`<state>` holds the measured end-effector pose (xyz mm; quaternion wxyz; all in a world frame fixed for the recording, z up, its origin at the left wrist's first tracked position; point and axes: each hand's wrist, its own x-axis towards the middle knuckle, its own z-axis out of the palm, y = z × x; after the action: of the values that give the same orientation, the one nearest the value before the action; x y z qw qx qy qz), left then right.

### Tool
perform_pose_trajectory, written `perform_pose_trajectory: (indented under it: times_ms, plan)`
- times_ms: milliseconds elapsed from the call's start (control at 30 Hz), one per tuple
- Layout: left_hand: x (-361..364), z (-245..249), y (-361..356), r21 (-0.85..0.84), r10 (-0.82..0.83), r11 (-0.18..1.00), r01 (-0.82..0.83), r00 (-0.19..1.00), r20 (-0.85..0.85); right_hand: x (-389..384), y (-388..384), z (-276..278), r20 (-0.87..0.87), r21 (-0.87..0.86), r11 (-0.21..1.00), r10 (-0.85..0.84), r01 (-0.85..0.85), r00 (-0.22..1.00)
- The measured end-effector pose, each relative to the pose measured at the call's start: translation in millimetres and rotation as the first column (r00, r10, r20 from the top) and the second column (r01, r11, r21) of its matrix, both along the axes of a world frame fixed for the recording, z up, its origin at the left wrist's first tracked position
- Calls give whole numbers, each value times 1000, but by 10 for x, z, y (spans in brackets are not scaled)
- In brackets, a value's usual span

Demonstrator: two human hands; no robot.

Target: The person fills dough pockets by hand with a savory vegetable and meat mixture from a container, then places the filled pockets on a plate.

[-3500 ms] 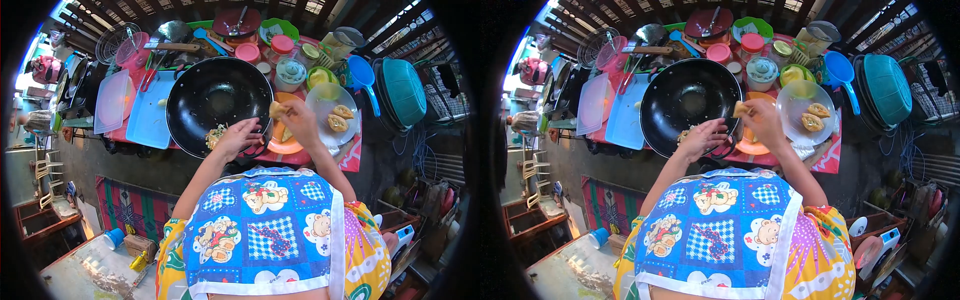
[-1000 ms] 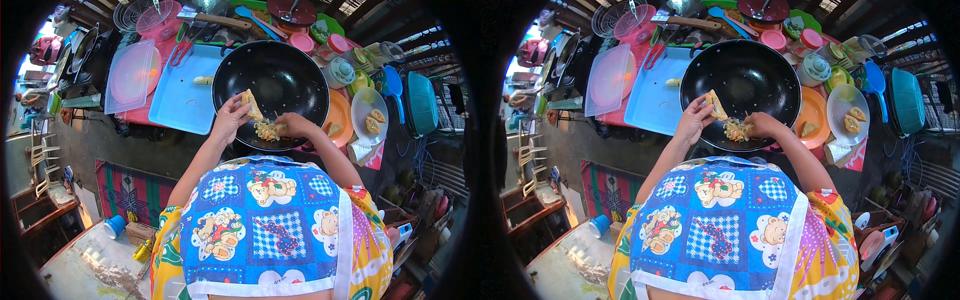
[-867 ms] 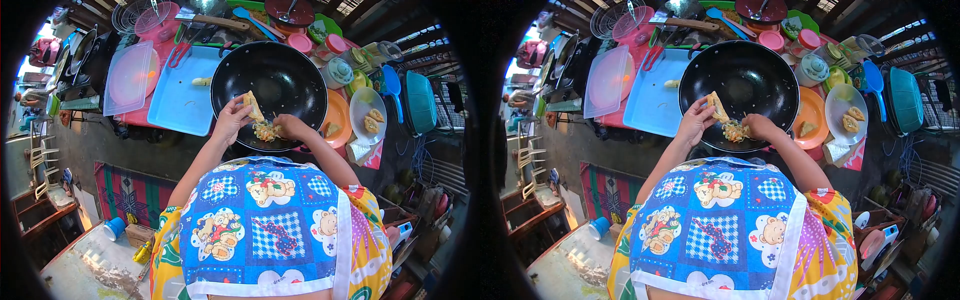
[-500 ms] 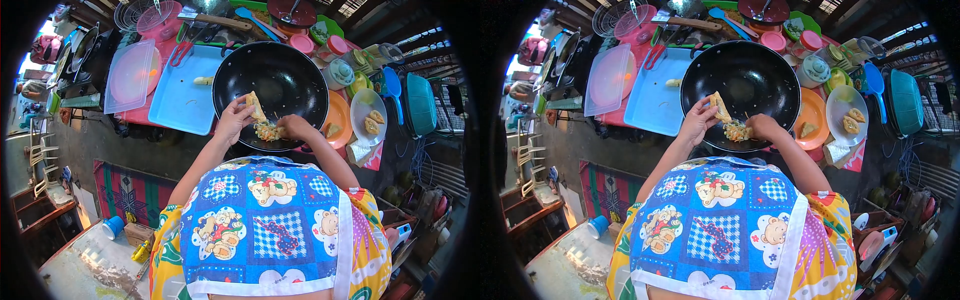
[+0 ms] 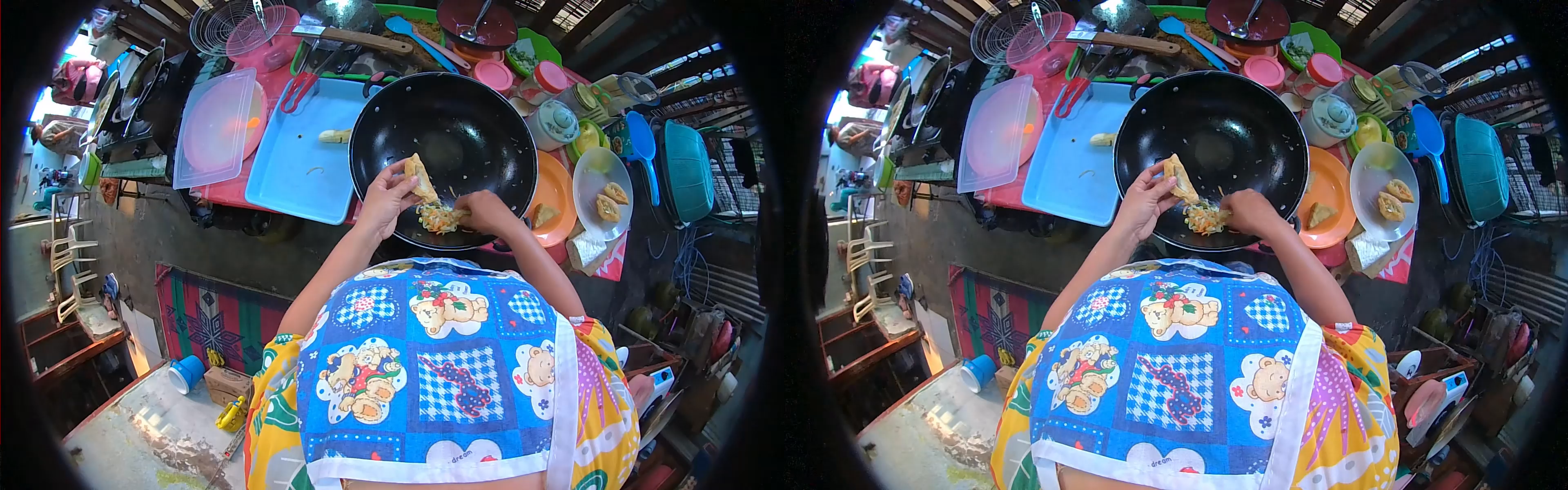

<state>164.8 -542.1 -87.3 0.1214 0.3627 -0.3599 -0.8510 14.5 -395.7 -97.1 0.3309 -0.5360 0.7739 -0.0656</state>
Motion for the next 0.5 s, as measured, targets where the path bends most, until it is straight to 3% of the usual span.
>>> perform_pose_trajectory:
  times_ms: [33,100,133,167,233,267,367,400,433,500]
  plan:
    - [1,-12,-5,3,7,1000,-7,1000,-13,-38,6,27,-2,-2,1000,0,0,1000]
    - [-2,-34,4,0,8,1000,-8,1000,-7,-114,26,79,336,-56,973,-193,224,922]
    - [-8,-47,16,-1,10,1000,-10,1000,0,-128,13,102,493,18,953,-271,302,827]
    - [-19,-67,28,-1,7,1000,-7,1000,-1,-123,9,136,492,17,952,-273,305,827]
    - [-51,-88,65,7,0,1000,1,1000,-20,-42,-66,359,797,79,853,-366,516,482]
    - [-69,-82,94,6,-6,1000,6,1000,-22,-54,-92,361,821,90,854,-355,512,447]
    - [-112,-19,185,-4,-27,1000,27,1000,-10,70,-211,341,840,-12,777,-334,629,428]
    - [-118,-6,208,-13,-25,1000,25,1000,-9,142,-266,295,777,-145,727,-337,671,533]
    - [-123,2,229,-21,-23,1000,23,1000,-8,167,-275,290,777,-147,725,-337,673,532]
    - [-121,-4,252,-20,-10,1000,9,1000,-22,253,-273,344,474,-299,743,-429,599,769]
